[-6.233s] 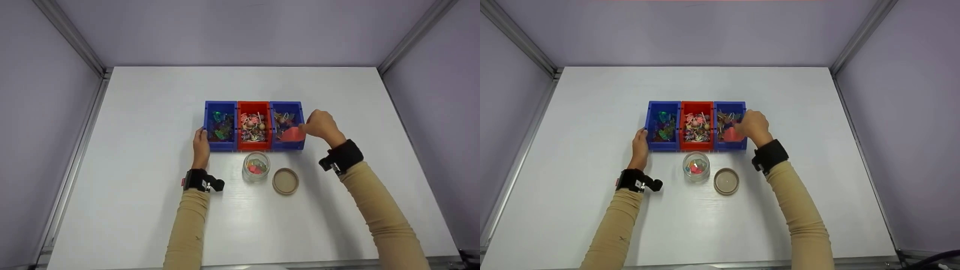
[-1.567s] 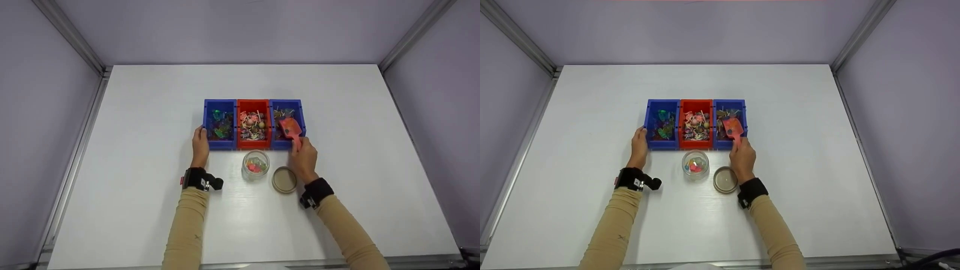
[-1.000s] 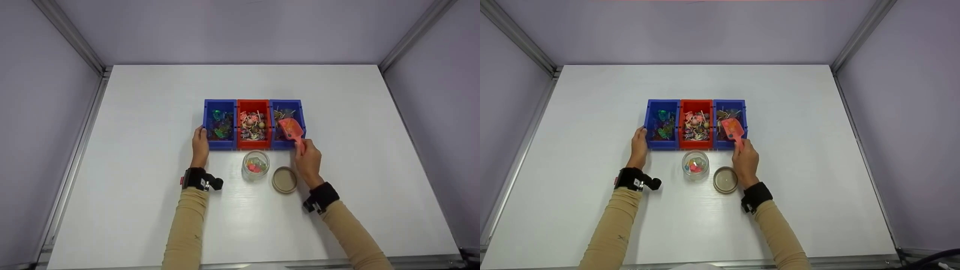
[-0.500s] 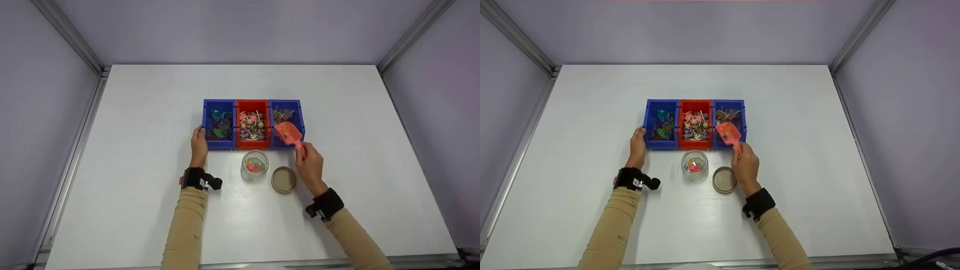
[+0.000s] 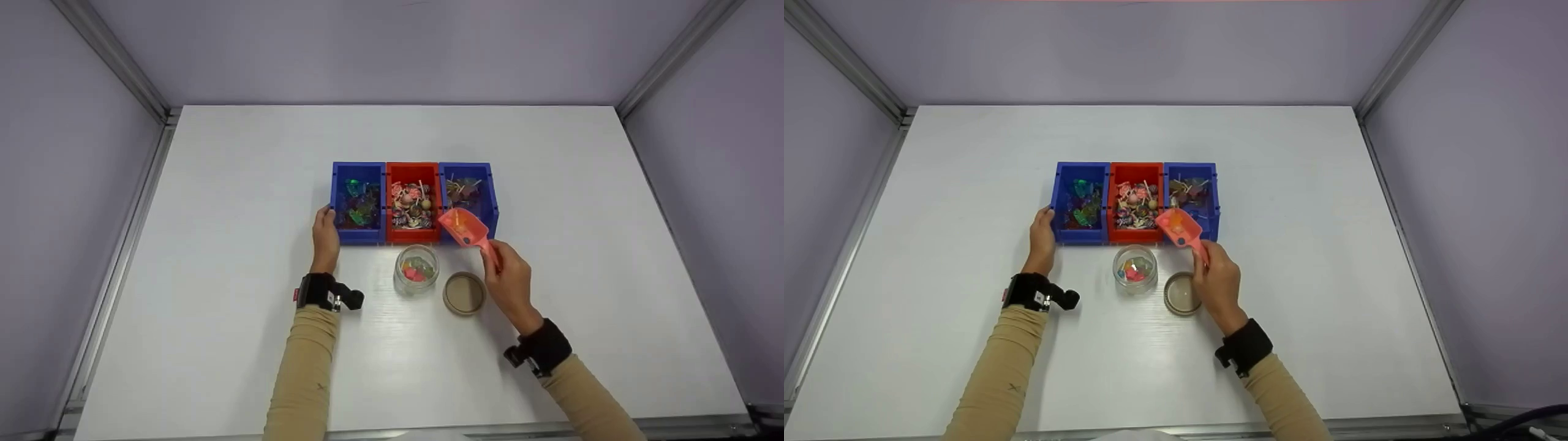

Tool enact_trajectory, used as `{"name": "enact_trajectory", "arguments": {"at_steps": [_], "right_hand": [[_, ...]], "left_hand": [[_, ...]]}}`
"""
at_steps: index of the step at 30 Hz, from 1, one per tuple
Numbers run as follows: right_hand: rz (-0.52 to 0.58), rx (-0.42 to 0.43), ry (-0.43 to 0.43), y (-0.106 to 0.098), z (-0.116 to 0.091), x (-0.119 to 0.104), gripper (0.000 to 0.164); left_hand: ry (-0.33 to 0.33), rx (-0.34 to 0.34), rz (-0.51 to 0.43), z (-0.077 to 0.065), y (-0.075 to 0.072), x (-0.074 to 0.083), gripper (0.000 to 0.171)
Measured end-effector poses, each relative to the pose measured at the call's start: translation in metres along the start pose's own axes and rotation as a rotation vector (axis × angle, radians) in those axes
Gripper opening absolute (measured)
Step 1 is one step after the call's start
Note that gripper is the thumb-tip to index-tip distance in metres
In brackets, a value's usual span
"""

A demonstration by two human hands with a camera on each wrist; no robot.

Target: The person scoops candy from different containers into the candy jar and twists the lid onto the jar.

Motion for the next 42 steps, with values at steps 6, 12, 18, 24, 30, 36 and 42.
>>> {"name": "enact_trajectory", "arguments": {"at_steps": [6,12,18,24,30,36,42], "right_hand": [[0.038,-0.026,-0.052,-0.006,-0.007,-0.004,0.017],[0.046,-0.062,-0.113,-0.009,-0.017,-0.008,0.018],[0.050,-0.120,-0.161,-0.006,-0.026,-0.013,0.020],[0.092,-0.188,-0.188,-0.003,-0.036,-0.011,0.022],[0.063,-0.243,-0.233,-0.003,-0.038,-0.013,0.024],[-0.022,-0.341,-0.208,-0.005,-0.028,-0.019,0.021],[-0.085,-0.421,-0.161,-0.007,-0.016,-0.024,0.016]], "left_hand": [[0.009,0.004,-0.004,0.000,0.001,0.001,0.048],[0.019,0.011,-0.002,0.000,0.000,0.001,0.047],[0.022,0.011,-0.004,0.001,-0.001,0.000,0.048],[0.010,0.011,0.014,0.002,-0.001,-0.001,0.048],[0.010,0.014,0.007,0.002,-0.001,-0.001,0.048],[0.013,0.015,-0.002,0.000,-0.002,0.001,0.047],[0.014,0.019,0.000,0.001,-0.001,0.000,0.047]]}}
Point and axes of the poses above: each hand's wrist, its own z-axis towards the middle knuckle, its own y-axis out of the palm, x = y × z, the point moved 9 cm from there along z, towards the middle knuckle, and after that the axes turned 9 degrees about z, right-handed, at the moved point
